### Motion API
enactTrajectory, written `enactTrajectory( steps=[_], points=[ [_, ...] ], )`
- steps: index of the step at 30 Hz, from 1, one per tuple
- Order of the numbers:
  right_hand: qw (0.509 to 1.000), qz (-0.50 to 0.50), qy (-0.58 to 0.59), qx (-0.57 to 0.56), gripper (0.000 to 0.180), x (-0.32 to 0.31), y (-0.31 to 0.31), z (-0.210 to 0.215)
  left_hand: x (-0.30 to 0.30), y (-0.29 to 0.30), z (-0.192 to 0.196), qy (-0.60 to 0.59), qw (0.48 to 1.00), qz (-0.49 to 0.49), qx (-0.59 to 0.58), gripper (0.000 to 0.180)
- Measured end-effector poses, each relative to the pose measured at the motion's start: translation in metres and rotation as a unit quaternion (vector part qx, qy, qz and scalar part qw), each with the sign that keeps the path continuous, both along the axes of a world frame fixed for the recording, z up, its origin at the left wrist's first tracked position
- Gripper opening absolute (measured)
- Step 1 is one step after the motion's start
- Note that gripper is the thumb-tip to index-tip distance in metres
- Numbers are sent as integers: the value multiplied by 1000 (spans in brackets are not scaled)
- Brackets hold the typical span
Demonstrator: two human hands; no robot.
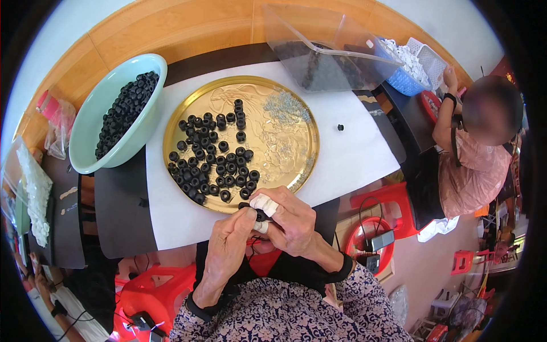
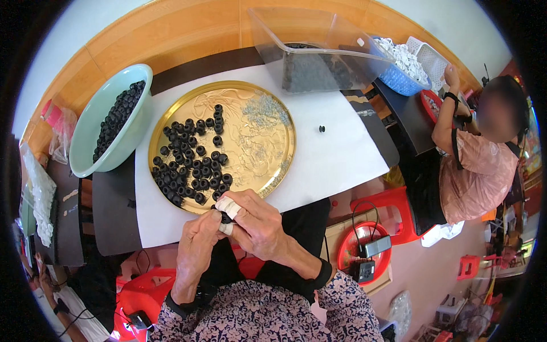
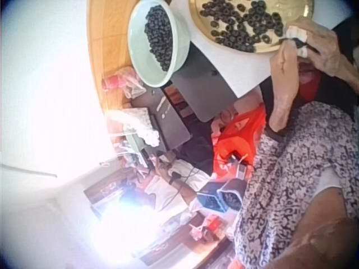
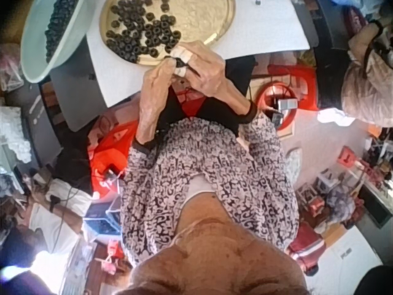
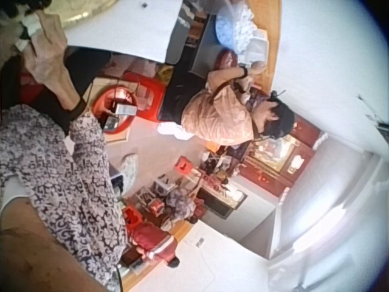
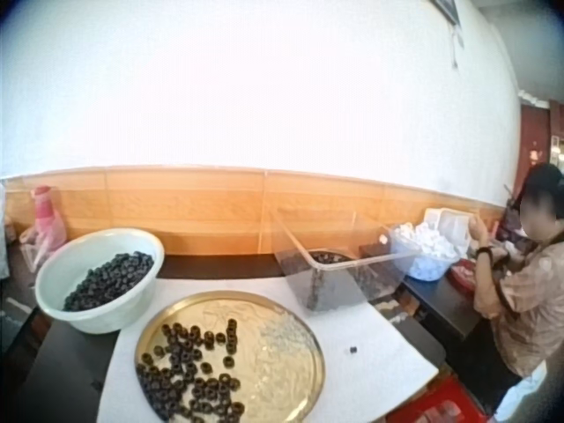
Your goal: Assembling small black components into white plastic holders.
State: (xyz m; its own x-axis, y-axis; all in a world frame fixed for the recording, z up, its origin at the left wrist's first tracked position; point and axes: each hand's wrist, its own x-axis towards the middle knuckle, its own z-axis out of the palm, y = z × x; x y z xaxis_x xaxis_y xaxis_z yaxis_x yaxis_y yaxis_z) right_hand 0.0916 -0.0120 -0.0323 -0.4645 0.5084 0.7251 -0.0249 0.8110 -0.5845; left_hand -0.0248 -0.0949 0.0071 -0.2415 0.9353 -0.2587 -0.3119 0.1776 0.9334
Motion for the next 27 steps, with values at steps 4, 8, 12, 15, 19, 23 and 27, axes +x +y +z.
enactTrajectory(
  steps=[4, 8, 12, 15, 19, 23, 27],
  points=[
    [1000, -6, 2, 5, 36, 0, 0, -2, -1, -1, -8, 39, 999, -5, 19, 35],
    [1000, -6, -1, 12, 33, 0, 1, -5, -2, 2, -2, 61, 998, -11, -3, 36],
    [1000, -1, 10, 30, 38, -1, 2, -6, 0, -1, -9, 58, 998, 4, 26, 36],
    [999, 27, 19, 1, 36, 0, 4, -6, 1, -2, -9, -9, 1000, -10, 12, 34],
    [998, 43, 23, -28, 30, -1, 2, -2, -5, -5, -26, -42, 997, -38, 57, 37],
    [998, 39, 20, -54, 29, 1, 2, 0, -3, -5, -21, -39, 998, -49, 28, 43],
    [998, 39, -1, -55, 26, 6, 3, 11, -6, -6, -16, -51, 996, -72, 3, 47]
  ],
)
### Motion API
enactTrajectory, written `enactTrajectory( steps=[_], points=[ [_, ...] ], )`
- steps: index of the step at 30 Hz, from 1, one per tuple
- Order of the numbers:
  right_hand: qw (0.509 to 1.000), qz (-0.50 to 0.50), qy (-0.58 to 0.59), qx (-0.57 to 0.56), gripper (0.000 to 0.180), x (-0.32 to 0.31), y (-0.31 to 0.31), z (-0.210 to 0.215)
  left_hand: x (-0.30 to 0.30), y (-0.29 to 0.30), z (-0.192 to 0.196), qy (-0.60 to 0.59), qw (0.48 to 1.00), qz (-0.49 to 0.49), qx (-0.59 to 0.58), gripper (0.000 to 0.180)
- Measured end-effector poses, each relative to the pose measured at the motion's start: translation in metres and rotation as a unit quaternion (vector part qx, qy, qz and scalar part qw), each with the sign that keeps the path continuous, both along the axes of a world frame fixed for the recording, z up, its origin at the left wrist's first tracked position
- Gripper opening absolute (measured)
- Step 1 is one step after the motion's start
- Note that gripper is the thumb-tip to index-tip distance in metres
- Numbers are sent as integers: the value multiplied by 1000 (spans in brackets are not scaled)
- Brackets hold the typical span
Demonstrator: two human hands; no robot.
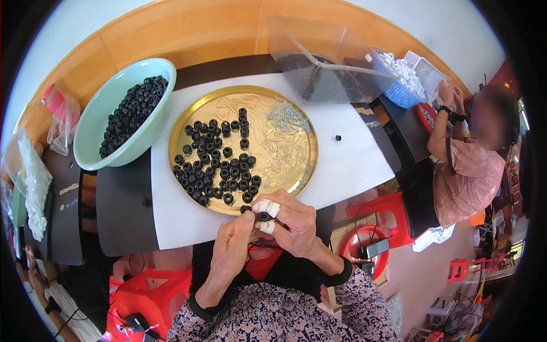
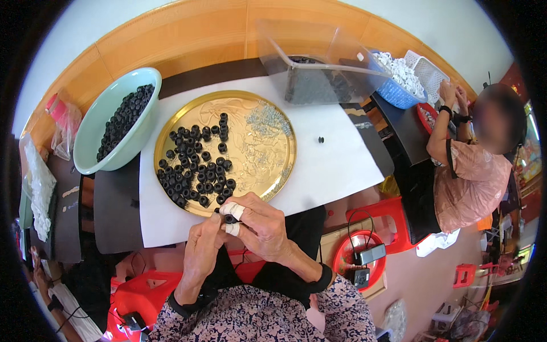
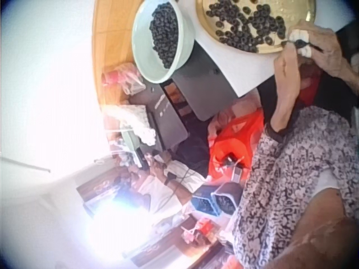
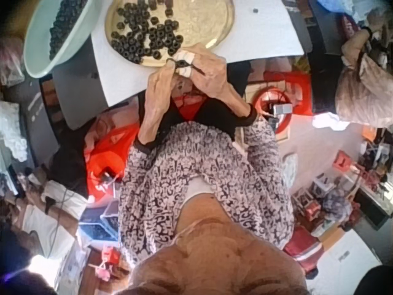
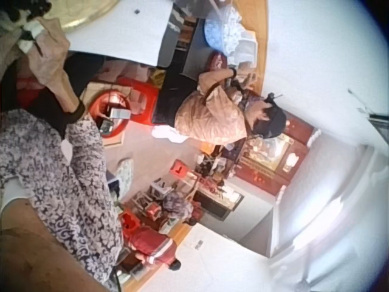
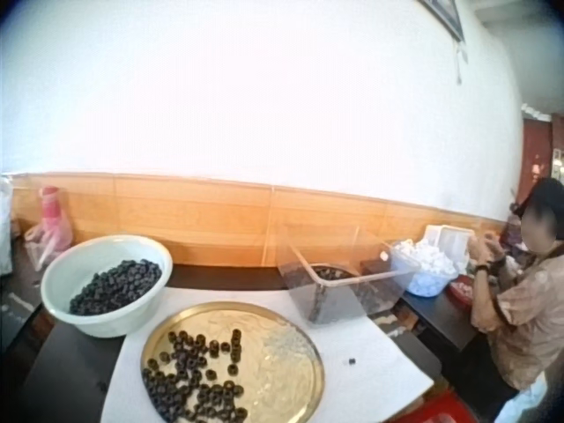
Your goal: Assembling small black components into white plastic holders.
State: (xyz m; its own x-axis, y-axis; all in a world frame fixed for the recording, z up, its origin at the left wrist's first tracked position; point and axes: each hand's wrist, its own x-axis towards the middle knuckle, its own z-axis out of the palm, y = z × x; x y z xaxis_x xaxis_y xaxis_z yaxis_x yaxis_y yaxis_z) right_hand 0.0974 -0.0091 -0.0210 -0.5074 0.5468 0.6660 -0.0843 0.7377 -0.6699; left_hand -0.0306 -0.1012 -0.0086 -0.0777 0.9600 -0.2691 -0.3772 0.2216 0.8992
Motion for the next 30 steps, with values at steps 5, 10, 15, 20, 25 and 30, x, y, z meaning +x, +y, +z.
enactTrajectory(
  steps=[5, 10, 15, 20, 25, 30],
  points=[
    [989, -136, -36, -47, 29, 14, 51, 48, -5, -4, 1, 1, 999, -1, 41, 47],
    [958, -265, 31, -107, 25, 34, 186, 101, -13, -1, -2, 73, 993, 3, 90, 42],
    [945, -284, -31, -157, 25, 41, 233, 106, -16, -1, 0, 25, 998, -18, 55, 36],
    [962, -241, 22, -126, 22, 8, 199, 96, -17, -1, -11, 26, 994, -30, 103, 29],
    [974, -75, -202, -67, 19, -56, 148, 70, -18, -2, -8, 32, 994, -44, 98, 29],
    [923, 35, -319, 214, 20, -102, 144, 49, -19, -4, -6, 25, 995, -55, 80, 27]
  ],
)
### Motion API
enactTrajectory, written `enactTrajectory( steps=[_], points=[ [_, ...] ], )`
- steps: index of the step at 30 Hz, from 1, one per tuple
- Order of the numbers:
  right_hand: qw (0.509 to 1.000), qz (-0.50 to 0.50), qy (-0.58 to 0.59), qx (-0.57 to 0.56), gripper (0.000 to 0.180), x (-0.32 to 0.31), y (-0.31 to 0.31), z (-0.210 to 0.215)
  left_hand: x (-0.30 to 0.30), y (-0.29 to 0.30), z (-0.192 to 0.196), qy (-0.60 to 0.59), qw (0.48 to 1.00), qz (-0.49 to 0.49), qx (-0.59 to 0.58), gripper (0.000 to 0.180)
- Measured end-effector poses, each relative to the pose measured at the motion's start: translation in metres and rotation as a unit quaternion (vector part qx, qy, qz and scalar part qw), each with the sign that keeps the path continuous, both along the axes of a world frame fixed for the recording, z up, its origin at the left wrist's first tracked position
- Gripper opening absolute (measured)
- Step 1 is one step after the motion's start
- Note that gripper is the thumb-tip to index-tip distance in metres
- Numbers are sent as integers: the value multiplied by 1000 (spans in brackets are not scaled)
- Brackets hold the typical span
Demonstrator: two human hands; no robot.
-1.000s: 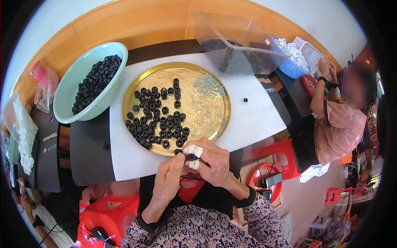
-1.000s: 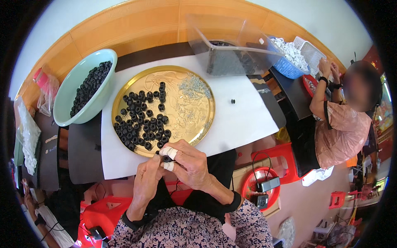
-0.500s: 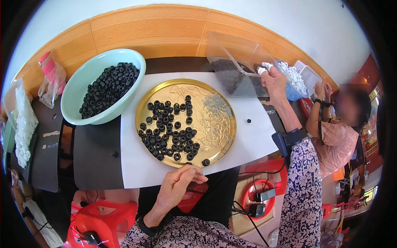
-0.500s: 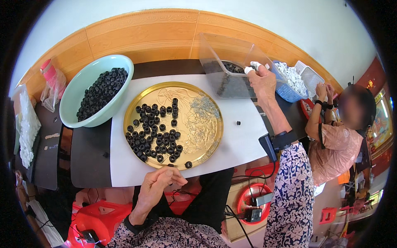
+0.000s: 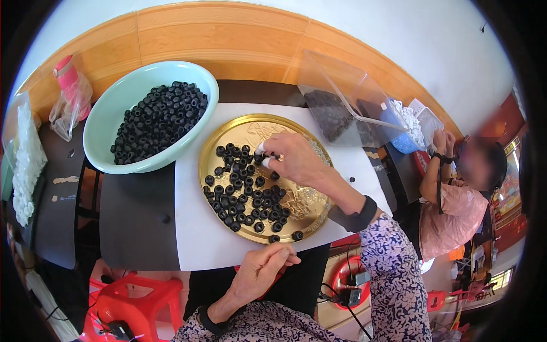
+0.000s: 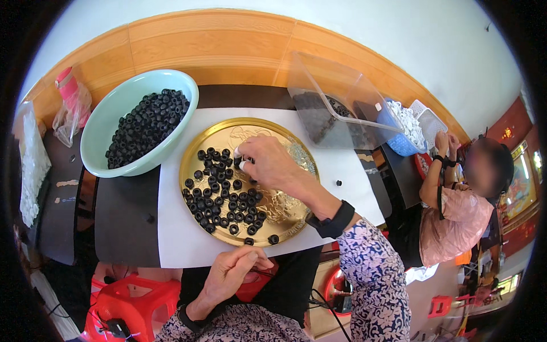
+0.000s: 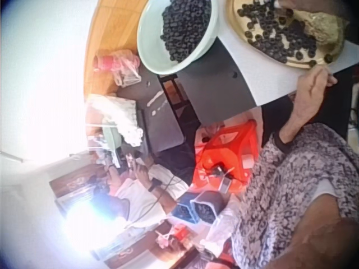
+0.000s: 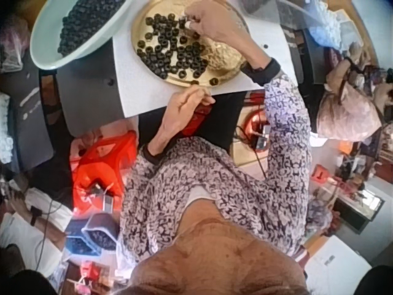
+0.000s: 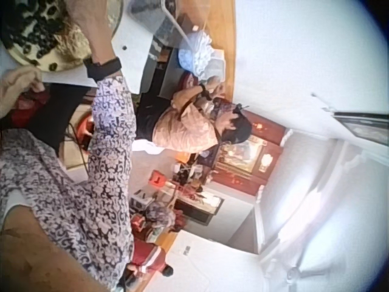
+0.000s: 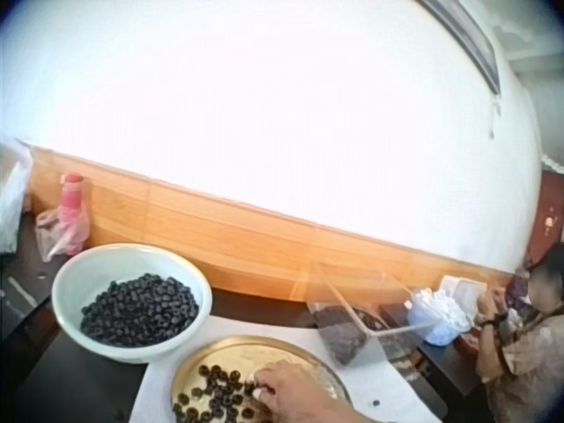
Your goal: Assembling small black components into white plastic holders.
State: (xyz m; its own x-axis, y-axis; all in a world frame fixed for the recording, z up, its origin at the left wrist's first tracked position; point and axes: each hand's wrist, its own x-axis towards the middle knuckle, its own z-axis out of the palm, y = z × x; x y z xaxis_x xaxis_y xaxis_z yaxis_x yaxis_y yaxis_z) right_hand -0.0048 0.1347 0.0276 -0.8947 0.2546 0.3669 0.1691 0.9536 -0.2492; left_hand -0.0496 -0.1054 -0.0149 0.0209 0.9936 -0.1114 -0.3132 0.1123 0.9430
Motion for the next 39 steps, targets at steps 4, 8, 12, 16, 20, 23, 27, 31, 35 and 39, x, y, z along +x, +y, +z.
enactTrajectory(
  steps=[4, 8, 12, 16, 20, 23, 27, 31, 35, 39],
  points=[
    [997, -22, -69, 33, 19, -10, -13, -1, 0, 0, -8, 0, 999, -6, 36, 26],
    [997, -43, -55, 33, 19, -6, -19, -1, 0, 0, -3, 26, 999, -10, 27, 26],
    [991, -53, 8, -123, 22, 11, -38, 10, 2, -3, 6, -30, 998, 52, -12, 25],
    [952, -40, 10, -304, 24, 40, -81, 24, -2, -5, 7, -61, 989, 136, 12, 24],
    [948, 1, 60, -314, 20, 64, -112, 23, 0, 3, 1, -77, 978, 188, 39, 24],
    [935, 5, 95, -341, 21, 75, -122, 14, 4, 5, 7, -84, 979, 182, 29, 26],
    [939, -6, 107, -327, 22, 83, -125, 11, 8, 6, 12, -52, 981, 180, 45, 28],
    [905, -54, 142, -398, 21, 89, -129, -2, 7, 4, 10, 39, 985, 157, 59, 27],
    [878, -72, 156, -448, 16, 94, -128, -12, 12, 5, 21, 27, 988, 151, 10, 27],
    [865, -110, 137, -470, 13, 95, -129, -5, 11, 7, 25, 29, 991, 127, -1, 24]
  ],
)
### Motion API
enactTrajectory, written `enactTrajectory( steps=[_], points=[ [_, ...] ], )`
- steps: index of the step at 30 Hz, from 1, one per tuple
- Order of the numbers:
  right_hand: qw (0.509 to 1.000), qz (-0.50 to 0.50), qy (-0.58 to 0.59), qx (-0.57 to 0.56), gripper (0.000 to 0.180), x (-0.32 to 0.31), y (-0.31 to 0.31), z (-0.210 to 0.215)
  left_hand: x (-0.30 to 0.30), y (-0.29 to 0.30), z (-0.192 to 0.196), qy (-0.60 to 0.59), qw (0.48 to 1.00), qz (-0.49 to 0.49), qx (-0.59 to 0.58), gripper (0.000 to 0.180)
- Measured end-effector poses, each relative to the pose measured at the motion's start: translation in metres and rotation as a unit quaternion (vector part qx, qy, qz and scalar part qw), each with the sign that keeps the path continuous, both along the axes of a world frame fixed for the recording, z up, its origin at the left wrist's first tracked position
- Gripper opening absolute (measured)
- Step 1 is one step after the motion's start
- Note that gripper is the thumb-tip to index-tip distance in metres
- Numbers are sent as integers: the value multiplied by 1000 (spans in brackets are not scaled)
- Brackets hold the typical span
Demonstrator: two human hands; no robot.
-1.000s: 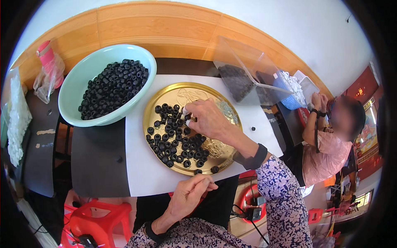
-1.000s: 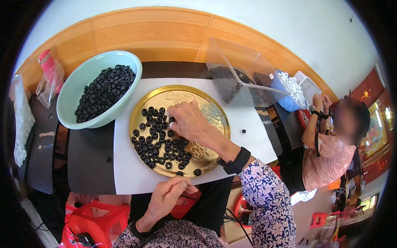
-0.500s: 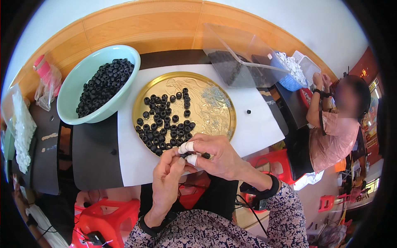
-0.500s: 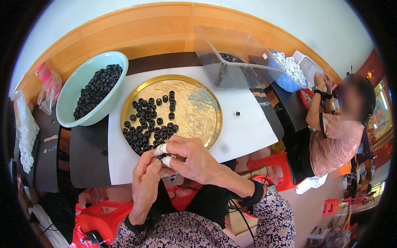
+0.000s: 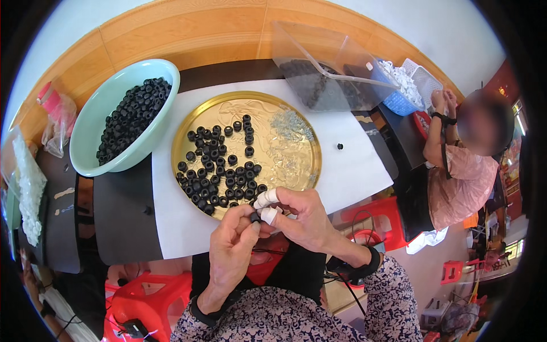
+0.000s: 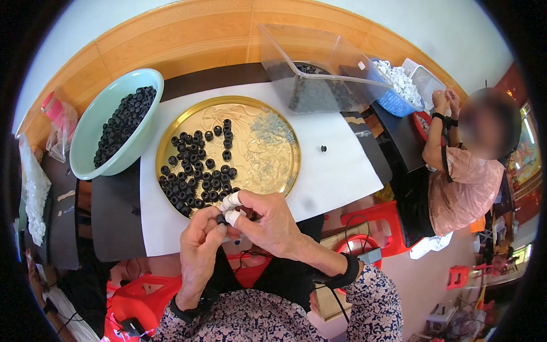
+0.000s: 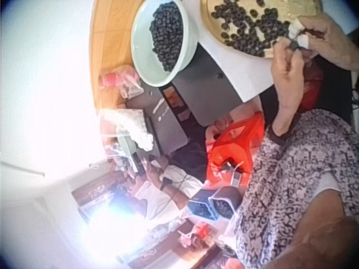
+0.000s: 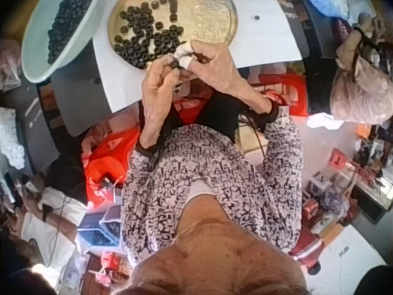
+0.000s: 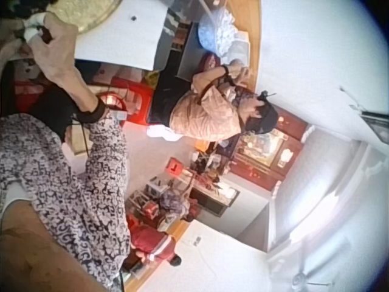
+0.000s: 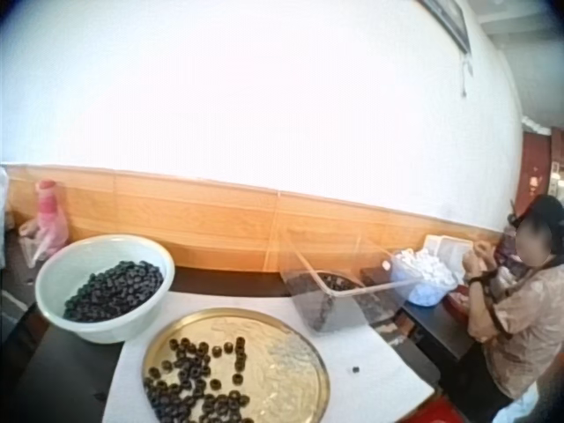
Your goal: Assembling small black components into white plastic holders.
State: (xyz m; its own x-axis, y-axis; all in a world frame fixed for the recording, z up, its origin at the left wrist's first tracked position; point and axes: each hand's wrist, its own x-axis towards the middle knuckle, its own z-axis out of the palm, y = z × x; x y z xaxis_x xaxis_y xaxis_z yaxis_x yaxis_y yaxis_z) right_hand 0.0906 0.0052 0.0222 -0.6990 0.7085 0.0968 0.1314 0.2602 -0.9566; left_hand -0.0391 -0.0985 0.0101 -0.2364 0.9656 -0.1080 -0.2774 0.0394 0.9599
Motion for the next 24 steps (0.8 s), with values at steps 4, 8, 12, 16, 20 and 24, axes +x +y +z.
enactTrajectory(
  steps=[4, 8, 12, 16, 20, 24],
  points=[
    [994, -45, -23, 98, 12, -7, 19, 9, -1, -1, -3, -34, 999, 20, -6, 26],
    [987, -68, -19, 142, 14, -13, 46, 12, -6, -2, -9, -54, 999, -9, 3, 22],
    [976, -66, -44, 205, 13, -19, 59, 0, -6, -2, -10, -119, 993, 10, 21, 22],
    [966, -83, -50, 239, 12, -19, 72, -7, -9, -2, -11, -148, 989, -6, -5, 19],
    [961, -65, -89, 254, 12, -21, 78, -8, -9, -2, -18, -158, 987, -23, 10, 16],
    [935, -16, -138, 328, 13, -28, 86, -11, -8, -4, -28, -133, 989, -43, 37, 18]
  ],
)
